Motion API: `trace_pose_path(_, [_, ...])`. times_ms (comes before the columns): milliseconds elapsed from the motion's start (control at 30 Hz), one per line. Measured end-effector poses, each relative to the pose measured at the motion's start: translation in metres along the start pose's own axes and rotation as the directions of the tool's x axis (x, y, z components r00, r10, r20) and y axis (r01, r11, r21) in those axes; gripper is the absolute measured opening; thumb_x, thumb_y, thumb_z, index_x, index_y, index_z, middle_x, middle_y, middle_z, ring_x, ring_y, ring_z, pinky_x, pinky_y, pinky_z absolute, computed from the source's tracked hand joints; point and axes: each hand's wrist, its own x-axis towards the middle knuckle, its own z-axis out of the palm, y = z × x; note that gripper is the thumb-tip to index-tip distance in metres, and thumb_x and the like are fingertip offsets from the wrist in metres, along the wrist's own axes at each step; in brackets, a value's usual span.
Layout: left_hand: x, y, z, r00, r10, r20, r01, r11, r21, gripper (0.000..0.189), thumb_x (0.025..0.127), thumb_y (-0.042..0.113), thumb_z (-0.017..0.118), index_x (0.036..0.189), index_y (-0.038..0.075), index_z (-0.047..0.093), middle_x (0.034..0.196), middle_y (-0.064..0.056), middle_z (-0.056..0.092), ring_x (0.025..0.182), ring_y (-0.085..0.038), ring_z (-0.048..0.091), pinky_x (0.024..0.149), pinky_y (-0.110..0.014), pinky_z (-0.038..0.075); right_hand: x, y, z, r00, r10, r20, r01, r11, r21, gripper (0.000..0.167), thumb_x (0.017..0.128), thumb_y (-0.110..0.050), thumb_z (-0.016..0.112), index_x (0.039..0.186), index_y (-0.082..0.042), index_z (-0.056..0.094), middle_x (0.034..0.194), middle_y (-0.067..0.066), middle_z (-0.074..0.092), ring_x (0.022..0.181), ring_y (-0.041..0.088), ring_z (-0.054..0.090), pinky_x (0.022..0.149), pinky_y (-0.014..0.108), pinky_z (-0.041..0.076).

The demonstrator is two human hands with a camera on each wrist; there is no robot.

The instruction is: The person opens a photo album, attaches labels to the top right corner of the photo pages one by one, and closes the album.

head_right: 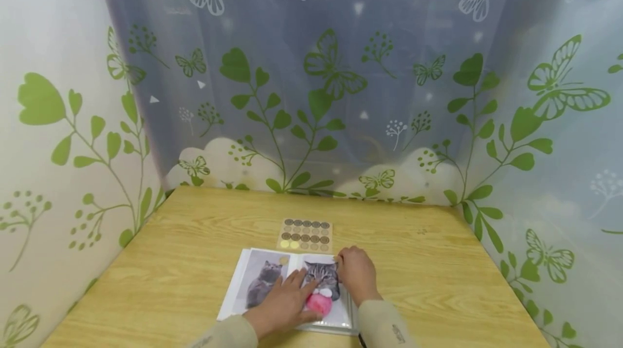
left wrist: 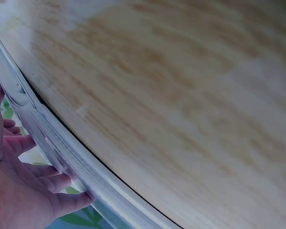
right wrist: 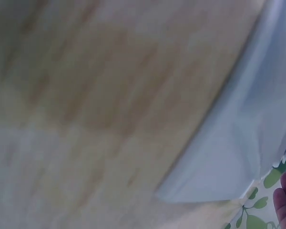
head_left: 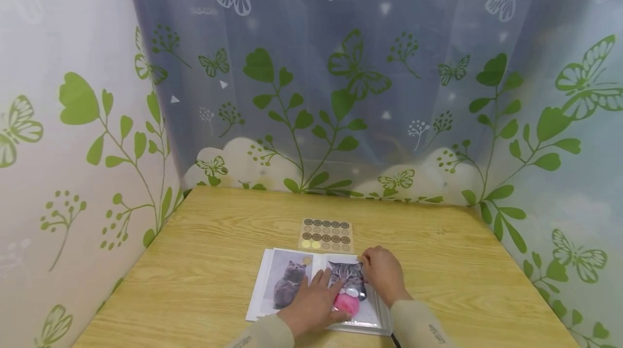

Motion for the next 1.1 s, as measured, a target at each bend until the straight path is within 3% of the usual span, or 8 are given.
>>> trace_pose_path(300, [0.0,0.0,-0.001,1.0,0.002,-0.006,-0.002,1.0,0.003,0.083,0.086,0.073,0.052,0.151,0.022,0.043,0.154,-0.017,0.039,0.138,-0.034,0.041,0.106,-0.058,0.039,-0.006,-0.005,0.006,0.995,-0.101,0.006,0.101,0.991,-0.092,0.007,0.089,-0.014,0.072,0.085,-0.008,0.072,0.078,0.003,0.064,0.076,0.022,0.062,0.073,0.042,0.056])
trace_pose_path(533, [0.0,0.0,0.0,1.0,-0.008,0.006,0.008,1.0,0.003,0.083,0.086,0.072,0.054,0.151,0.022,0.043,0.154,-0.017,0.038,0.138,-0.034,0.04,0.107,-0.057,0.038,-0.011,-0.008,0.003,0.987,-0.155,0.033,0.158,0.978,-0.137,0.006,0.086,-0.014,0.074,0.082,-0.011,0.073,0.076,0.0,0.059,0.071,0.018,0.056,0.065,0.038,0.054])
trace_pose_path(667, [0.0,0.001,-0.001,1.0,-0.007,0.005,0.007,1.0,0.006,0.083,0.086,0.072,0.054,0.152,0.023,0.043,0.154,-0.017,0.039,0.138,-0.034,0.041,0.107,-0.057,0.038,-0.015,-0.01,0.001,0.978,-0.204,0.046,0.209,0.96,-0.186,0.007,0.086,-0.017,0.076,0.086,-0.01,0.074,0.08,0.002,0.061,0.074,0.02,0.058,0.069,0.039,0.055])
trace_pose_path(867, [0.0,0.001,-0.002,1.0,-0.004,0.006,0.004,1.0,0.008,0.082,0.086,0.072,0.054,0.151,0.022,0.043,0.154,-0.017,0.039,0.138,-0.034,0.041,0.107,-0.057,0.039,-0.025,-0.006,0.002,0.958,-0.275,0.086,0.287,0.927,-0.243,0.027,0.091,-0.026,0.07,0.109,-0.005,0.071,0.105,0.012,0.066,0.097,0.031,0.062,0.088,0.051,0.052])
trace_pose_path(1100, [0.0,0.0,-0.001,1.0,-0.006,0.018,0.006,1.0,0.003,0.082,0.087,0.071,0.054,0.151,0.021,0.044,0.154,-0.017,0.038,0.139,-0.034,0.04,0.108,-0.057,0.038,-0.04,-0.004,-0.004,0.947,-0.255,0.197,0.291,0.939,-0.182,0.053,0.098,-0.039,0.058,0.134,0.0,0.058,0.136,0.019,0.057,0.125,0.039,0.052,0.106,0.061,0.036])
